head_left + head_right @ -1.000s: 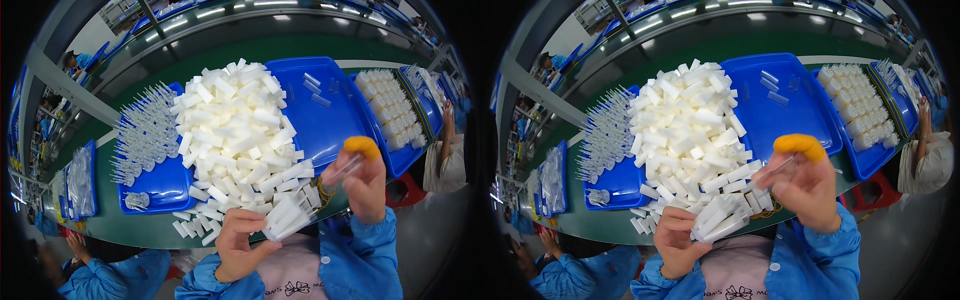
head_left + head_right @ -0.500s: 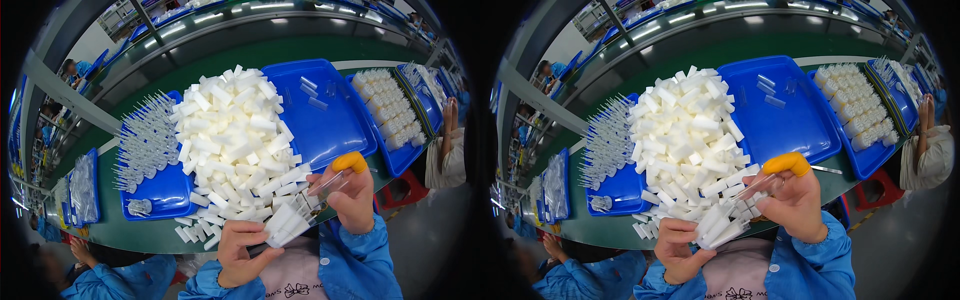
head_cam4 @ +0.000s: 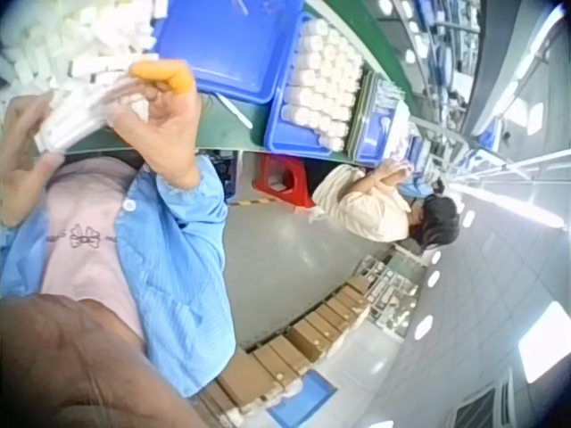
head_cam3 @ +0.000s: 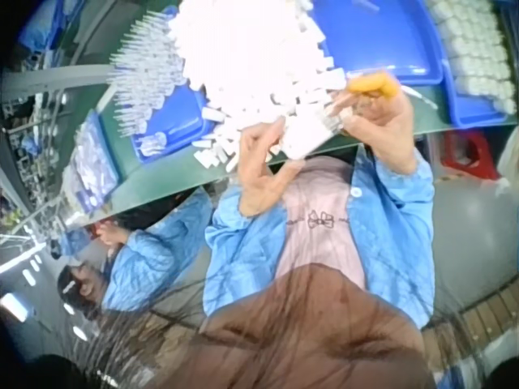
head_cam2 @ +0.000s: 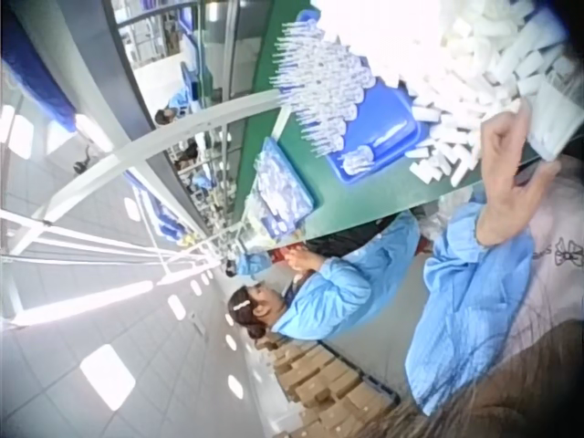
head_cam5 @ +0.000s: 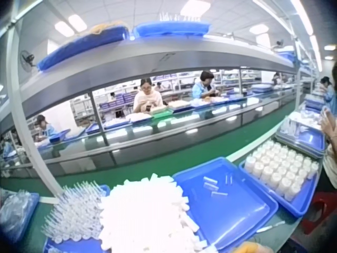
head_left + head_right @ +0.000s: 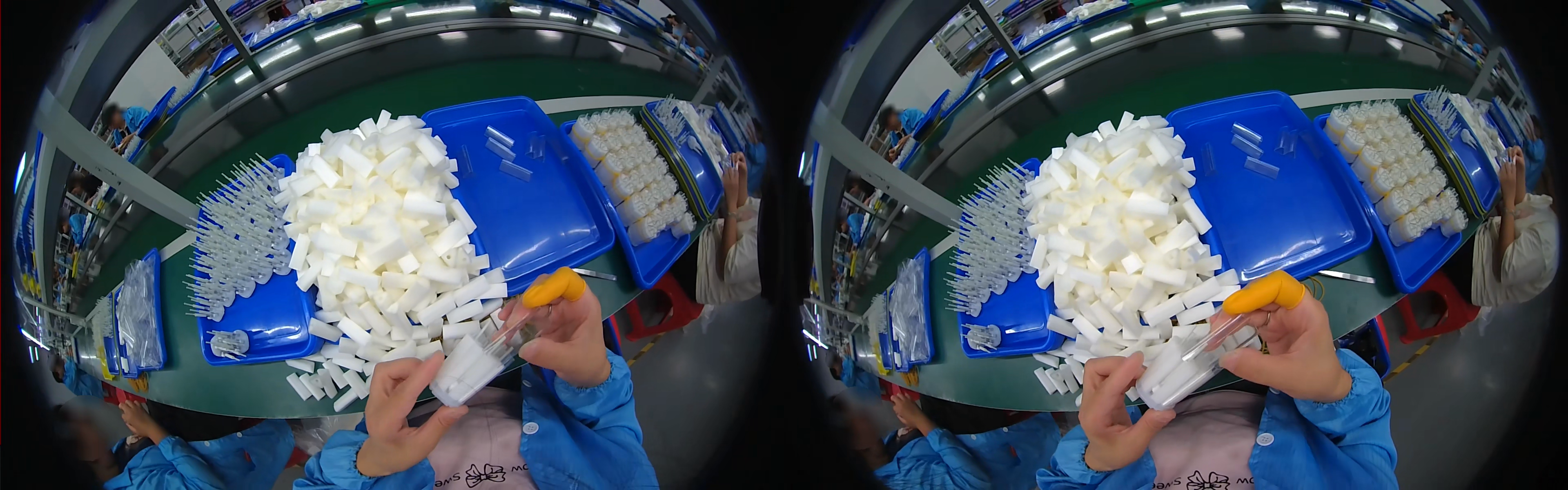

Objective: The person inserts white cylindrical components into clear plastic tubes, then secures the bundle with a rubber band and uses a metal tool to adjust the components inside the tube. The person repeats this process multiple times.

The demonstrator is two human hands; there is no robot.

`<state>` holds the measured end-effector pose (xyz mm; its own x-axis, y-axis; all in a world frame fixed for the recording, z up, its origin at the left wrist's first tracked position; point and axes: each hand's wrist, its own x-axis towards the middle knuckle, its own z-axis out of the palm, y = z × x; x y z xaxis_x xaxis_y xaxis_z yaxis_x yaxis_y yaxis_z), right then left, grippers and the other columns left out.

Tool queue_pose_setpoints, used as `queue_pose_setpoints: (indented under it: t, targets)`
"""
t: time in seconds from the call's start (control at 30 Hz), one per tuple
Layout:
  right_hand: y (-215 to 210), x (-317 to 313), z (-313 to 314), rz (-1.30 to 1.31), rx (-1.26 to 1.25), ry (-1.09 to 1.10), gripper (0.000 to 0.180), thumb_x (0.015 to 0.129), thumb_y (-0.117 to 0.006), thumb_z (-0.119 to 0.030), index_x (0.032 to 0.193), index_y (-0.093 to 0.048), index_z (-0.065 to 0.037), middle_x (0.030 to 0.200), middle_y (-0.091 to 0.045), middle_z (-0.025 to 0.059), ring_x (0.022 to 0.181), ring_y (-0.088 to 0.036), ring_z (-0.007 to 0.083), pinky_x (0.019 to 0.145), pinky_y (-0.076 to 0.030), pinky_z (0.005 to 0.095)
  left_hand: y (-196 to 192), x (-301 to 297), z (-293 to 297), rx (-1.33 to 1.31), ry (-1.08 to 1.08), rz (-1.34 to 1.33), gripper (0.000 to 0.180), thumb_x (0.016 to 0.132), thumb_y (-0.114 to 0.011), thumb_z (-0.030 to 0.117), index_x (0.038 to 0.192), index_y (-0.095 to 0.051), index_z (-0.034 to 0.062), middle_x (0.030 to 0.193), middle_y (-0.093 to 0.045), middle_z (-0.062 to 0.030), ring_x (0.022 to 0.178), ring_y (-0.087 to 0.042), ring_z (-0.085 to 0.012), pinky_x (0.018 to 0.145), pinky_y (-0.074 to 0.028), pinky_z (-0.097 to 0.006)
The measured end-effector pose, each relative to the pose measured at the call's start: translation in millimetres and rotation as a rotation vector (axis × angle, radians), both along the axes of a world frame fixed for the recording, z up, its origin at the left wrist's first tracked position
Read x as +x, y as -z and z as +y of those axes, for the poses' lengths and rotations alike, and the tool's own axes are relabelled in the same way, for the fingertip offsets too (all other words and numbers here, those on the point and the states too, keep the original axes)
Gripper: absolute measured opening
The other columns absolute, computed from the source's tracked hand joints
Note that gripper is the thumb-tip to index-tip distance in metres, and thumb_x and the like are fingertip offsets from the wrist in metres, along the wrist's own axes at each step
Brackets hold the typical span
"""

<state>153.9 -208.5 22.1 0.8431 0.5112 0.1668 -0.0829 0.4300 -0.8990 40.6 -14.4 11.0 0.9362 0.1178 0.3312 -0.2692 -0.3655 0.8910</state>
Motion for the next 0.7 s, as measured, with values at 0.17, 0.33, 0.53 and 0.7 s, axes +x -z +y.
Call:
queue_pose_setpoints:
  t: [0.17, 0.33, 0.53, 0.7]
  targets:
    - [-9, -9, 9, 0.096, -0.031, 0.139, 0.047, 0.063, -0.073, 0.001, 0.103, -0.049, -0.003, 0.087, -0.059, 0.0107, 0.081, -0.062, 0.0237, 0.087, -0.044, 0.0402, -15, -1, -5, 0.107, 0.024, 0.031, 0.050, 0.066, -0.080, 0.017, 0.108, -0.062, -0.0025, 0.101, -0.047, -0.0119, 0.089, -0.051, -0.0203, 0.074, -0.044, -0.029]
    - [-1, -8, 5, 0.001, 0.039, 0.071, 0.047, 0.066, -0.071, 0.007, 0.107, -0.049, 0.000, 0.099, -0.057, 0.0108, 0.096, -0.059, 0.0221, 0.090, -0.045, 0.0372, -15, 0, 0, 0.136, 0.088, 0.006, 0.042, 0.068, -0.078, 0.013, 0.106, -0.064, 0.0008, 0.101, -0.046, -0.0111, 0.089, -0.052, -0.0200, 0.070, -0.047, -0.029]
    - [6, -9, 1, -0.031, 0.061, 0.025, 0.049, 0.068, -0.070, 0.011, 0.111, -0.050, 0.002, 0.107, -0.055, 0.0113, 0.102, -0.058, 0.0210, 0.092, -0.046, 0.0359, -17, 6, 2, 0.108, 0.133, 0.015, 0.045, 0.067, -0.075, 0.004, 0.110, -0.064, 0.0034, 0.101, -0.047, -0.0103, 0.088, -0.051, -0.0204, 0.073, -0.047, -0.029]
    - [8, -8, -1, -0.168, -0.007, 0.114, 0.043, 0.069, -0.071, 0.003, 0.108, -0.054, 0.003, 0.108, -0.057, 0.0123, 0.102, -0.056, 0.0242, 0.091, -0.043, 0.0389, -7, 9, -7, -0.162, -0.045, -0.008, 0.045, 0.064, -0.075, 0.000, 0.106, -0.061, -0.0008, 0.109, -0.046, -0.0113, 0.095, -0.050, -0.0188, 0.078, -0.045, -0.030]
